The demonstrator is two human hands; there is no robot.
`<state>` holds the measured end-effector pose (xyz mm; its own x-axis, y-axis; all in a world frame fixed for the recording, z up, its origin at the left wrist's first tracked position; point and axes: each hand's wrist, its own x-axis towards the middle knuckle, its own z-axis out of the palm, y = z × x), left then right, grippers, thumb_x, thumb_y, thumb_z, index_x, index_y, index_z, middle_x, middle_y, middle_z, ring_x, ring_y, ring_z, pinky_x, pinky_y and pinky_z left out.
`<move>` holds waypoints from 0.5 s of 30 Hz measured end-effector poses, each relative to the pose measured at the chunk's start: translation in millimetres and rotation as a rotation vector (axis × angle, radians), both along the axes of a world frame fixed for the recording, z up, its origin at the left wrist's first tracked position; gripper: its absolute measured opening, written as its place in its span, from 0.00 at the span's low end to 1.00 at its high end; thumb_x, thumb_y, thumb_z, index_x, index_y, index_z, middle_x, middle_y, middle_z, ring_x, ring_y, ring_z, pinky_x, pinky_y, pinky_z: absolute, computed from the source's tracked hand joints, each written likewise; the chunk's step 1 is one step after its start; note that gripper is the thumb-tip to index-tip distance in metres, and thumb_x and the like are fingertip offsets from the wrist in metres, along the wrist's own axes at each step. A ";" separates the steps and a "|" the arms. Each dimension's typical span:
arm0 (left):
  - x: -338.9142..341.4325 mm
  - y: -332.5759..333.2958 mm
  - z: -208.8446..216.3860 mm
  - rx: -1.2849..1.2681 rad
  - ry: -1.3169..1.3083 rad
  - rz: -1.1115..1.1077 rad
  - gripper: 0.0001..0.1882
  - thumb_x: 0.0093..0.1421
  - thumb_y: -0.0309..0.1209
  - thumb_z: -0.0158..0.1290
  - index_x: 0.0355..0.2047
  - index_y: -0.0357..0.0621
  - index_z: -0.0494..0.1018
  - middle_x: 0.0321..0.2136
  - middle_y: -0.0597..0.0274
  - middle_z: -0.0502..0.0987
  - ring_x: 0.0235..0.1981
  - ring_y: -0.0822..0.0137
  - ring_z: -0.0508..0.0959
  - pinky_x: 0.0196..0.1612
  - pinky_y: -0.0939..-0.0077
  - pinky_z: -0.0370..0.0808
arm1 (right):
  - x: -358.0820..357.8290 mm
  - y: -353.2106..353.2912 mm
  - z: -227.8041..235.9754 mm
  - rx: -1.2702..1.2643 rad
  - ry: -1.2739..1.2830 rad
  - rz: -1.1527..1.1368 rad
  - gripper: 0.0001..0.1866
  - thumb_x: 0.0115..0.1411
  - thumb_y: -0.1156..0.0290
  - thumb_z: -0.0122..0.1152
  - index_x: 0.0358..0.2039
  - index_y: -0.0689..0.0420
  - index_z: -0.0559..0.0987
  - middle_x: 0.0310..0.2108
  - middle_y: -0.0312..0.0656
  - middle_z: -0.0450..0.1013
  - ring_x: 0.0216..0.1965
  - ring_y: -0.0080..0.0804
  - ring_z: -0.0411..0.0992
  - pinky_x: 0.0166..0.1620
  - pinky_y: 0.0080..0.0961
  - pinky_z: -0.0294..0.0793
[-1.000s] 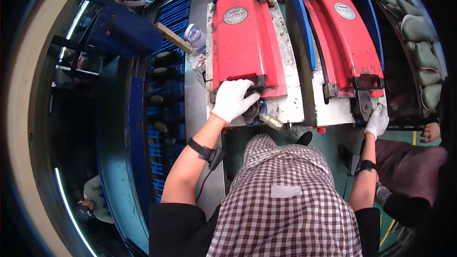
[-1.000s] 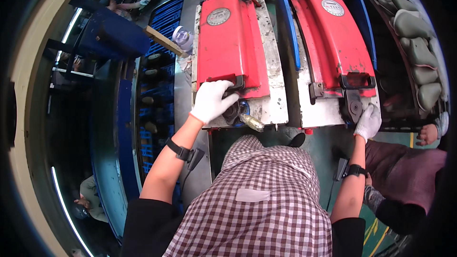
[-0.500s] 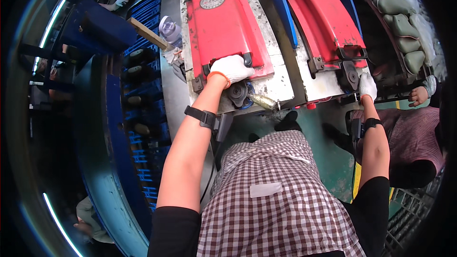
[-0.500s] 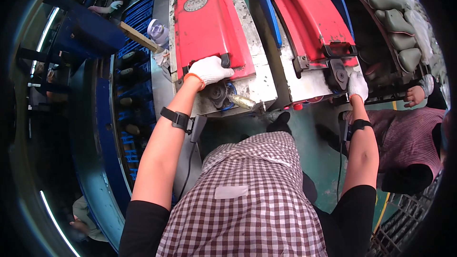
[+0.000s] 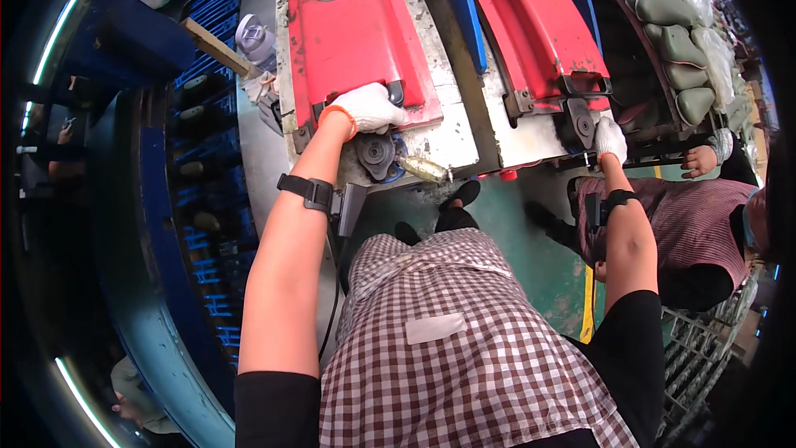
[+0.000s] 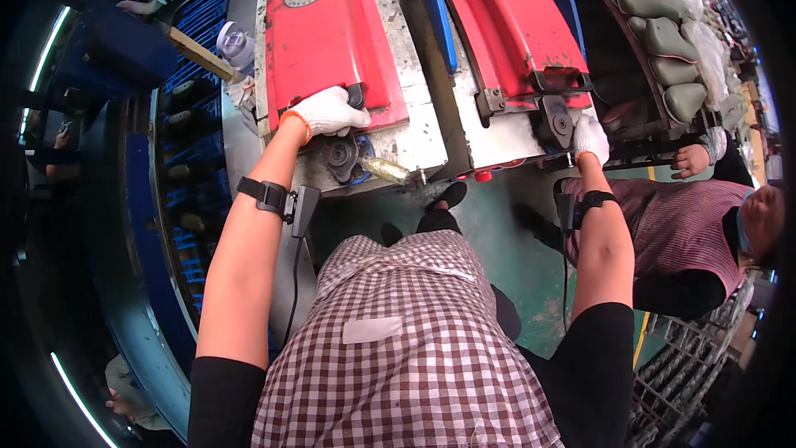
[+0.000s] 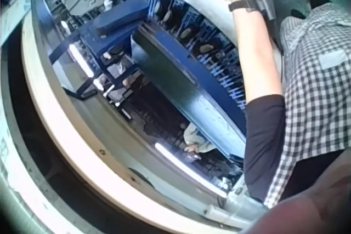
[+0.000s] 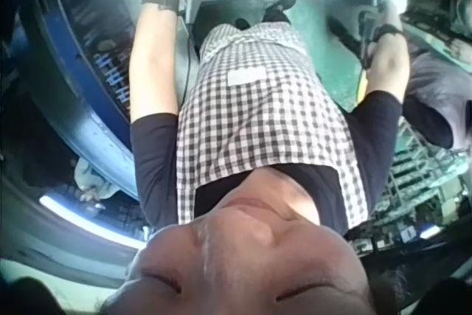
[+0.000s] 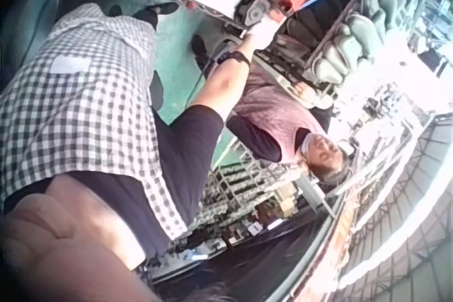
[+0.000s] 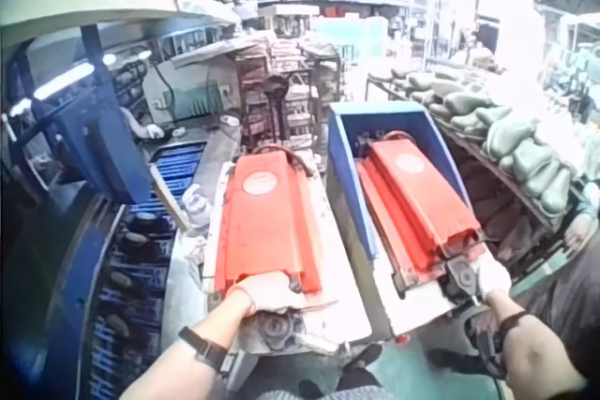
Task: Using a heat and pressure machine to attach soles to shoes in a manufacturing environment.
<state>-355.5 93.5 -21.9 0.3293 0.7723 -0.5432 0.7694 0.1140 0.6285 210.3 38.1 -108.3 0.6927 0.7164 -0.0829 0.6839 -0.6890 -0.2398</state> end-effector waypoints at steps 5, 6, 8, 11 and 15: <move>0.2 2.1 -5.7 -0.002 -0.005 0.002 0.19 0.54 0.44 0.68 0.26 0.37 0.83 0.20 0.55 0.82 0.22 0.64 0.80 0.32 0.66 0.76 | -0.1 2.7 1.3 -0.033 -0.020 -0.025 0.34 0.68 0.44 0.39 0.60 0.51 0.83 0.60 0.57 0.78 0.63 0.61 0.74 0.66 0.50 0.72; -0.5 2.6 -6.4 -0.002 -0.018 0.002 0.19 0.54 0.44 0.68 0.26 0.37 0.83 0.20 0.55 0.82 0.22 0.64 0.80 0.32 0.66 0.76 | -0.4 2.8 1.0 -0.010 -0.002 -0.025 0.34 0.68 0.44 0.39 0.59 0.53 0.83 0.60 0.58 0.77 0.63 0.61 0.74 0.66 0.50 0.72; -0.6 2.9 -7.9 0.009 -0.002 0.007 0.20 0.53 0.45 0.67 0.25 0.37 0.83 0.20 0.54 0.82 0.22 0.64 0.80 0.32 0.66 0.76 | -0.9 2.8 0.9 0.003 0.004 -0.029 0.34 0.68 0.45 0.39 0.59 0.52 0.83 0.60 0.57 0.77 0.63 0.61 0.74 0.66 0.50 0.72; -0.8 2.9 -9.1 0.013 0.010 -0.004 0.21 0.53 0.46 0.67 0.24 0.37 0.83 0.20 0.55 0.82 0.22 0.64 0.80 0.32 0.66 0.76 | -2.9 1.7 1.8 0.017 0.006 -0.037 0.34 0.68 0.46 0.39 0.58 0.53 0.83 0.60 0.57 0.78 0.63 0.62 0.75 0.65 0.49 0.73; -1.3 1.4 -7.1 -0.008 0.027 -0.023 0.16 0.59 0.45 0.66 0.35 0.45 0.86 0.19 0.62 0.80 0.23 0.69 0.78 0.32 0.71 0.73 | -7.1 0.0 5.7 0.014 -0.005 -0.021 0.34 0.68 0.45 0.40 0.58 0.53 0.84 0.59 0.57 0.78 0.62 0.61 0.75 0.65 0.50 0.73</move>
<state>-356.8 95.0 -29.0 0.3321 0.7601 -0.5585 0.7888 0.1009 0.6063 203.2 38.1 -102.6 0.7081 0.7027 -0.0693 0.6705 -0.6998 -0.2464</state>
